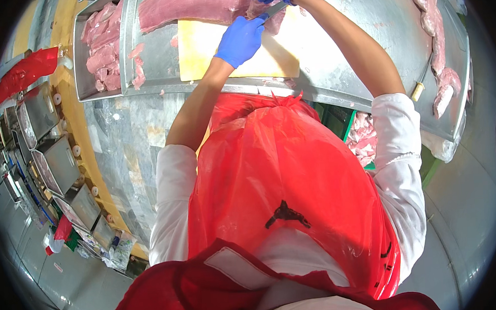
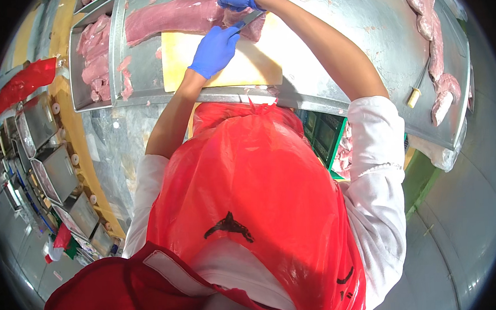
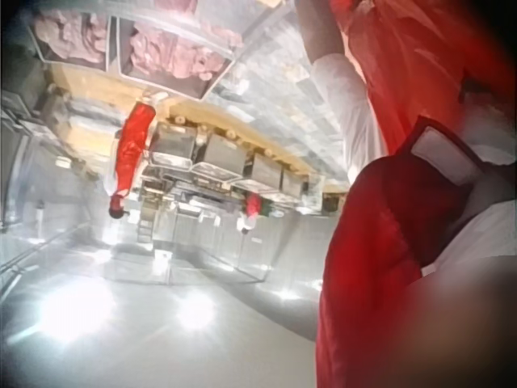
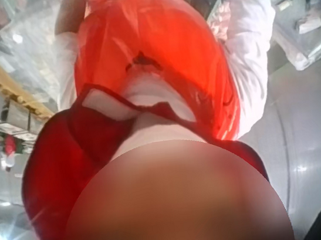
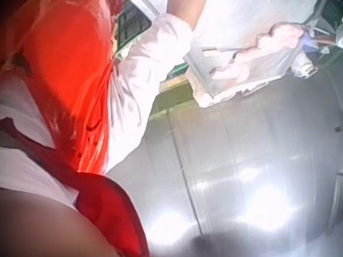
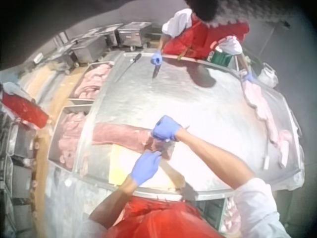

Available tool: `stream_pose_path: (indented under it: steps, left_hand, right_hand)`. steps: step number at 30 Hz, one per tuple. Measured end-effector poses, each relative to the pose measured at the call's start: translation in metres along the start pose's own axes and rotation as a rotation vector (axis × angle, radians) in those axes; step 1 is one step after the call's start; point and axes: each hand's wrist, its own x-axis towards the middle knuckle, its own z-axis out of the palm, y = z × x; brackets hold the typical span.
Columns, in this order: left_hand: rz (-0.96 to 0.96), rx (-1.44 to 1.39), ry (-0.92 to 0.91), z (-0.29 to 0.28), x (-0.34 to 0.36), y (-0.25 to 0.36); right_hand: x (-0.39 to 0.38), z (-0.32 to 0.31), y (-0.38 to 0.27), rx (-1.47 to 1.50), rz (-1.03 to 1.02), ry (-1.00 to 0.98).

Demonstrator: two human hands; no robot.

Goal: The person cuts large pieces of raw meat on a yellow cutting board using a knife. They trim fat and separate portions, placing trimmed pieces into a green bin and larger cuts into a metal tray.

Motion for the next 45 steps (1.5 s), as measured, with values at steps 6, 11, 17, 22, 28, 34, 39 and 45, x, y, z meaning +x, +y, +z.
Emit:
stream_pose_path:
  steps: [6,11,17,22,28,34,39,45]
  left_hand:
    - [-0.043,0.060,-0.128,-0.029,-0.025,-0.035]
    - [-0.138,0.037,-0.187,-0.094,-0.093,-0.078]
    - [-0.249,0.041,-0.242,-0.153,-0.144,-0.131]
    - [-0.044,-0.140,-0.283,-0.135,-0.116,-0.071]
    - [0.069,-0.191,-0.208,-0.056,-0.019,-0.016]
    - [0.020,-0.150,-0.143,-0.023,0.007,-0.038]
    - [-0.182,-0.114,-0.245,-0.068,-0.057,-0.084]
    - [-0.211,-0.232,-0.237,-0.115,-0.126,-0.119]
  right_hand:
    - [-0.016,0.013,0.011,0.127,-0.018,0.133]
    - [-0.041,0.006,0.003,0.303,0.236,0.080]
    - [-0.039,0.007,0.043,0.487,0.073,0.282]
    - [-0.027,0.000,0.054,0.605,0.085,0.222]
    - [0.000,0.011,0.048,-0.227,-0.279,0.313]
    - [-0.016,0.010,0.022,0.284,0.083,0.176]
    - [-0.023,0.018,0.043,0.495,0.084,0.202]
    - [-0.063,-0.069,0.061,0.619,0.092,0.405]
